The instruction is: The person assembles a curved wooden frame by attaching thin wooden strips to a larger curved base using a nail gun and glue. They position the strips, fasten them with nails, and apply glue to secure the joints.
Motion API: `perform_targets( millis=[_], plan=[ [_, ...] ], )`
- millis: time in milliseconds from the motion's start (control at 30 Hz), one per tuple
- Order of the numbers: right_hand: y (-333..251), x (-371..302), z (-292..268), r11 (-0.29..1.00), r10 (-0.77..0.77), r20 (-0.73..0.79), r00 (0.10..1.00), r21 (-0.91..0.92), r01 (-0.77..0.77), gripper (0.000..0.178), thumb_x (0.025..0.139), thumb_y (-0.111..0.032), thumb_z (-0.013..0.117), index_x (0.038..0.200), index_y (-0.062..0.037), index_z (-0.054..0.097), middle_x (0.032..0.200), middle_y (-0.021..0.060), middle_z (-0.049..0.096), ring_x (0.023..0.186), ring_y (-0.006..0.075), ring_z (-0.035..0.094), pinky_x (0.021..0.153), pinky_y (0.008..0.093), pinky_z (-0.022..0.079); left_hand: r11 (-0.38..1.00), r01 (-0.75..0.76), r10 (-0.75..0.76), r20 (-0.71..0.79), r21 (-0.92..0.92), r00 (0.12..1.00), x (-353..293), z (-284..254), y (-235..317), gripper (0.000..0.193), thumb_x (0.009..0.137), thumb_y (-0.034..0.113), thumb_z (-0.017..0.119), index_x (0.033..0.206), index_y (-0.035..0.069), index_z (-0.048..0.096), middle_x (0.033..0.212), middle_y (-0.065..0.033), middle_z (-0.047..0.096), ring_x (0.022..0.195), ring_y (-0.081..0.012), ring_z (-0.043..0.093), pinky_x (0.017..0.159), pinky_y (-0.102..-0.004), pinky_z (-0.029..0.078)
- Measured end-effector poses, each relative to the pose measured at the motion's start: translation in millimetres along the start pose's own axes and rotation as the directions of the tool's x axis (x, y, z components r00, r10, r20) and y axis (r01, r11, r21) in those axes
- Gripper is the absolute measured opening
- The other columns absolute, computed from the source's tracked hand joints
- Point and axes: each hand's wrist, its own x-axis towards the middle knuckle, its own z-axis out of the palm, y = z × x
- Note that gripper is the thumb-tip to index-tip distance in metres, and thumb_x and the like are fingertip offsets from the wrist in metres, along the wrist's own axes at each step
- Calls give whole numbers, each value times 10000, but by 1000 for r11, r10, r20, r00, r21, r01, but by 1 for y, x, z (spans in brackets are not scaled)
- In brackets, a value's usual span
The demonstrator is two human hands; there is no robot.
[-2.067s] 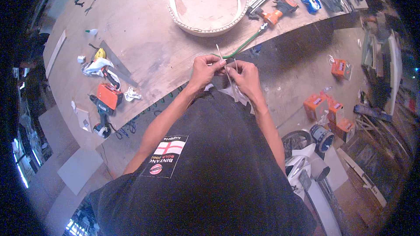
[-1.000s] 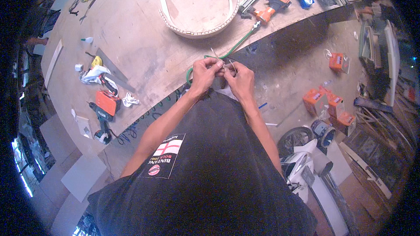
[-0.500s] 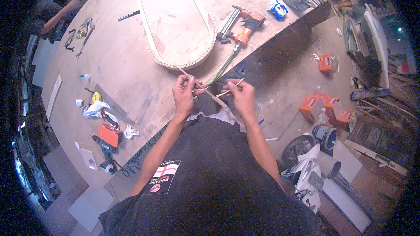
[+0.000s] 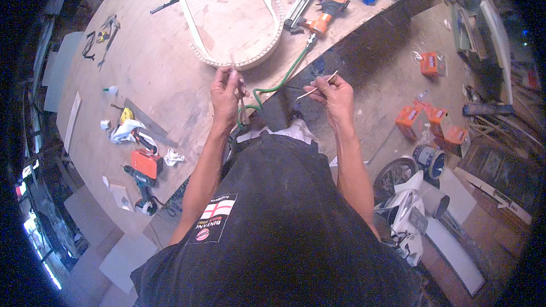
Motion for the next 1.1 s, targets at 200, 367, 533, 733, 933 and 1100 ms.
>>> perform_targets(
  millis=[200,367,533,733,933,1100],
  plan=[
    [7,1,18,996,42,100,994,69,-49,193,965,-170,757,974,-7,656,905,122,735,839,243,775,678,300,657,911,4,-128,273,413,953,-16,20,4,396,798,226,919,1084,4,758,844,20,681,692,-45,569,605,-218,456],
    [8,-2,44,999,38,126,991,24,-41,206,959,-177,765,986,3,669,889,109,738,819,212,765,693,299,646,868,106,-292,326,485,899,-28,32,20,258,822,213,895,932,-1,803,763,8,716,684,-62,579,635,-258,465],
    [12,3,73,993,78,148,986,-104,-63,207,968,-171,754,1051,7,691,929,106,752,810,182,762,691,281,638,876,60,-212,270,478,939,-27,5,25,186,867,178,845,924,4,814,734,24,707,665,-53,565,617,-265,454],
    [17,1,123,974,81,282,956,-227,-15,240,960,-138,756,1123,28,694,976,111,765,839,172,758,757,278,626,900,9,-106,199,436,974,-26,-56,37,158,865,149,820,920,1,811,739,-16,741,664,-65,606,632,-259,480],
    [40,3,177,950,76,313,947,-311,27,240,951,-130,762,1100,49,706,946,115,761,861,178,747,784,300,602,882,64,-106,64,468,992,-28,-106,46,214,873,156,813,1025,6,792,865,-41,758,730,-85,635,656,-268,493],
    [31,28,199,848,-107,313,944,-467,251,263,972,-90,733,1176,70,689,972,106,753,840,157,734,795,279,602,737,-67,247,-175,672,953,-12,-165,21,358,953,140,695,1290,20,686,1104,-178,710,863,-249,672,794,-397,532]
  ],
)
